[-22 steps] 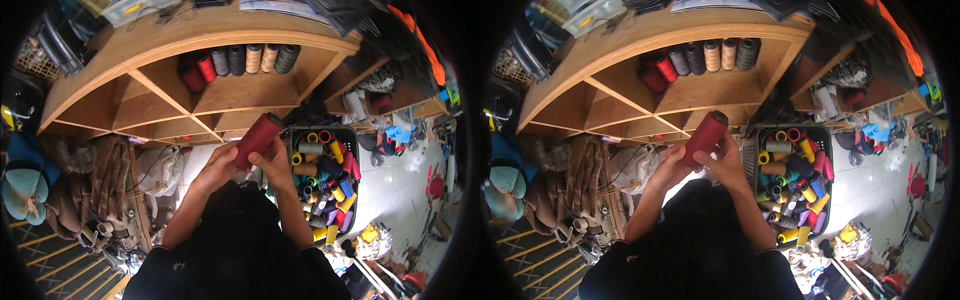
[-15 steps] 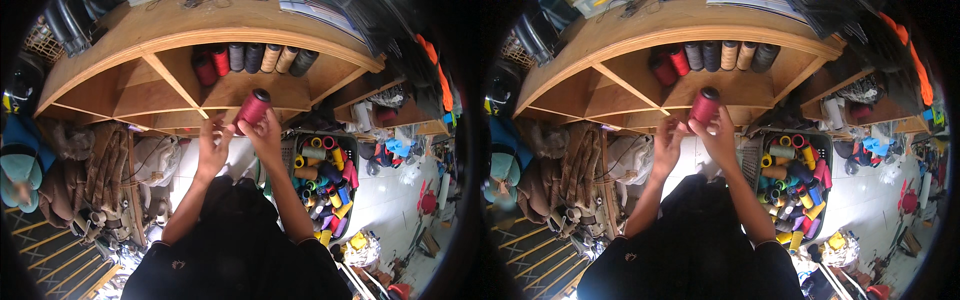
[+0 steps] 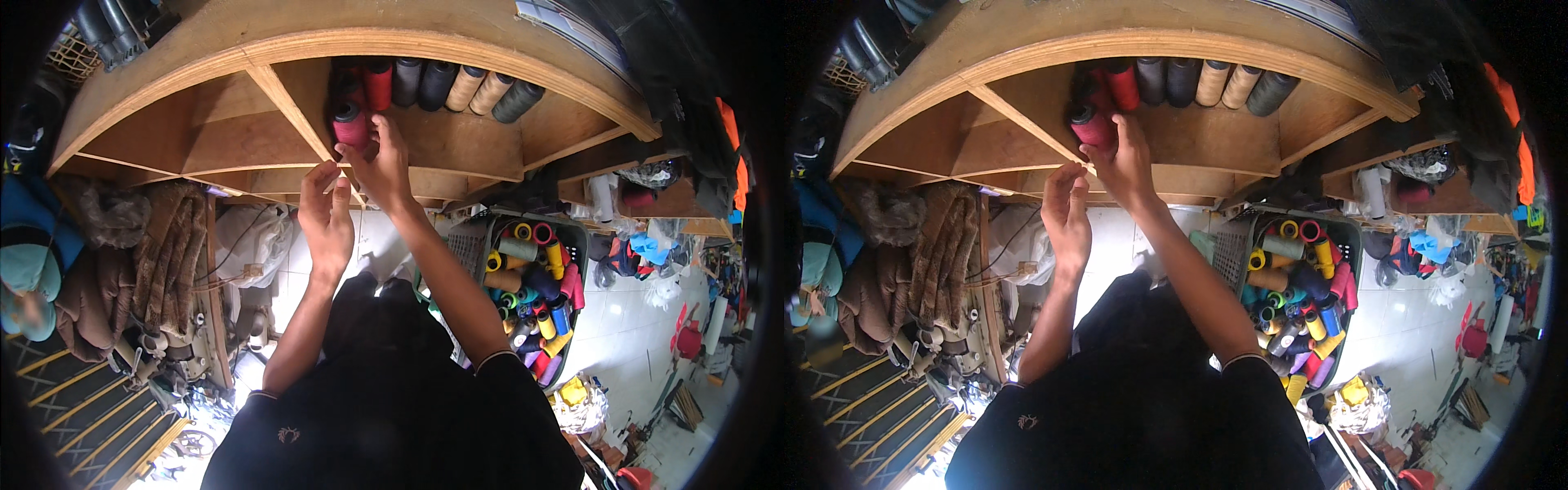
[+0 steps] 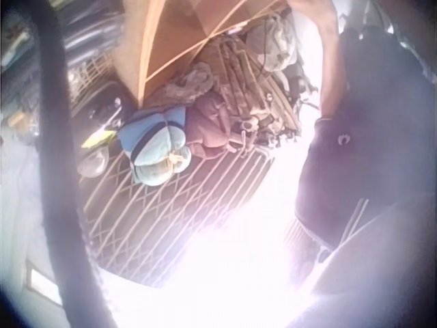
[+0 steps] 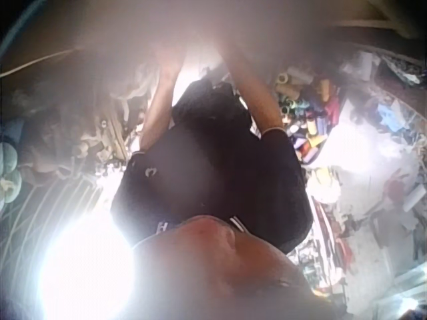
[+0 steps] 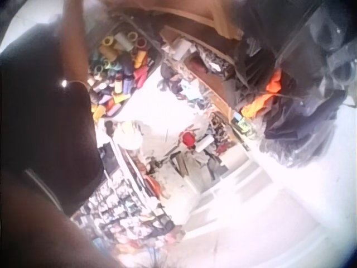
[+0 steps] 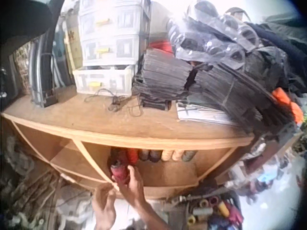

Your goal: The person picks up various colored thread spools from a basket and places them into a wooden shelf, arranging them by color. The person handles spools of pink, blue, yellow, and brown thread, moving them from a basket to the shelf.

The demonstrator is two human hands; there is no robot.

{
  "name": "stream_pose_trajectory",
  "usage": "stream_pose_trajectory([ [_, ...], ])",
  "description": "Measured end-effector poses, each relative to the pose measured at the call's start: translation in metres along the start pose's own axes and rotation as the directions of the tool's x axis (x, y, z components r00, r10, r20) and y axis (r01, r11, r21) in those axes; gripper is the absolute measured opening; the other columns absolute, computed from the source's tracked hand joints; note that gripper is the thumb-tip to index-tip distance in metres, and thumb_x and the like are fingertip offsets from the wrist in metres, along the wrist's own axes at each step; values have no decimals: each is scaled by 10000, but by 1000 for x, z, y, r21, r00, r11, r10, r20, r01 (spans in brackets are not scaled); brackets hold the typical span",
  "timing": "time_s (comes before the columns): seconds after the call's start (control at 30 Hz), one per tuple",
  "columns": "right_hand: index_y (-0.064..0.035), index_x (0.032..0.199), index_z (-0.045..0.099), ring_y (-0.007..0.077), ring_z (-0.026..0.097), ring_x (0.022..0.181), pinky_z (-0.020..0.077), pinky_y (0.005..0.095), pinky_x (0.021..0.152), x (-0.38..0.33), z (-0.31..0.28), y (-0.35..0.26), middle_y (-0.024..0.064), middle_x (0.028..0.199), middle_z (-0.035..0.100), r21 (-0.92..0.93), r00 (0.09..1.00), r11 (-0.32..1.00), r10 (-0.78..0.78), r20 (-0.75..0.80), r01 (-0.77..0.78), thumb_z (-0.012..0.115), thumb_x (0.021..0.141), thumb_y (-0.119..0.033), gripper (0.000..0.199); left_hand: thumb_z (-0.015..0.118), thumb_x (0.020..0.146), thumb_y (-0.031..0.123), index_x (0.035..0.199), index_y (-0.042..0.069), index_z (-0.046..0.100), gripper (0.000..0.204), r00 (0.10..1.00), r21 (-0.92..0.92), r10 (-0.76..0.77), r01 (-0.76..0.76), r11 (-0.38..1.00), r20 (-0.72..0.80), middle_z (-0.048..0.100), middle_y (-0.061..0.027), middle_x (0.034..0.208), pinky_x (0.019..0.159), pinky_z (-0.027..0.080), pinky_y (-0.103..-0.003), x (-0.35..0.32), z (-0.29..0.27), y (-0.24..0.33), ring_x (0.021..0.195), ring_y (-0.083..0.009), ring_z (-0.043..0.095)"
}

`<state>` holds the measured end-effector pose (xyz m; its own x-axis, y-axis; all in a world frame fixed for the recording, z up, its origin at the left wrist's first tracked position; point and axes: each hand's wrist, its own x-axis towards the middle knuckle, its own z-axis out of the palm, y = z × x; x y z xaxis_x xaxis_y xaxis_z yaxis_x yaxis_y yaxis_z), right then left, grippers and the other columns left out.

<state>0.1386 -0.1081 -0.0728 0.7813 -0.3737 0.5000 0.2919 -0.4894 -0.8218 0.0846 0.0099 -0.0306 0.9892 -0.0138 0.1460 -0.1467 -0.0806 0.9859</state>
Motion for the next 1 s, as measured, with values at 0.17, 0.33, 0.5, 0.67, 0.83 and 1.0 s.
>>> stream_pose_trajectory([
  [0.17, 65, 1179, 503, 396, 577, 946, 473, 458, 826, -3, -2, 1, 230, 1046, 557, -39, 999, 999, -33, 26, 34, 810, 762, -239, 600, 640, 941, 156, 990, -22, 592, 191, 992, 92, -104, 110, 990, -67, 647, -104, 934, 729, 500, -314, -11, -14, -23, 831, -164, 623],
  [0.33, 54, 1149, 512, 349, 562, 882, 462, 433, 763, -4, 0, 2, 203, 998, 545, -100, 997, 993, -71, -12, 69, 831, 751, -254, 596, 657, 923, 137, 935, -13, 603, 160, 992, 120, -117, 122, 985, -46, 669, -93, 831, 678, 495, -296, -16, -23, -32, 779, -156, 640],
  [0.5, 38, 1215, 499, 423, 555, 979, 462, 471, 868, -7, -8, -10, 238, 1105, 532, -69, 998, 996, -62, -31, 60, 800, 758, -212, 602, 655, 902, 101, 919, -20, 619, 128, 994, 164, -89, 98, 982, -66, 682, -109, 825, 675, 495, -292, -6, -25, -37, 778, -151, 646],
  [0.67, 48, 1248, 502, 327, 605, 1014, 498, 388, 877, -11, -11, -4, 212, 1096, 591, -91, 1000, 995, -30, 0, 30, 837, 721, -163, 659, 652, 897, 100, 920, -28, 636, 132, 987, 175, -129, 145, 974, -96, 689, -109, 814, 684, 496, -290, -1, -30, -43, 770, -152, 645],
  [0.83, 23, 1214, 518, 360, 587, 952, 481, 427, 858, -14, -1, 3, 193, 1028, 586, -59, 999, 998, 38, 4, -38, 795, 738, -144, 575, 662, 900, 119, 915, -26, 639, 148, 994, 182, -81, 93, 979, -73, 689, -118, 806, 695, 492, -288, -2, -26, -35, 760, -145, 637],
  [1.0, 17, 1198, 523, 261, 620, 979, 505, 366, 840, -13, -19, -11, 150, 1076, 615, 289, 975, 931, 208, 80, -222, 775, 748, -90, 526, 627, 944, 140, 985, -24, 617, 169, 994, 74, -105, 108, 991, -44, 668, -98, 893, 763, 487, -299, -5, -27, -21, 842, -159, 631],
])
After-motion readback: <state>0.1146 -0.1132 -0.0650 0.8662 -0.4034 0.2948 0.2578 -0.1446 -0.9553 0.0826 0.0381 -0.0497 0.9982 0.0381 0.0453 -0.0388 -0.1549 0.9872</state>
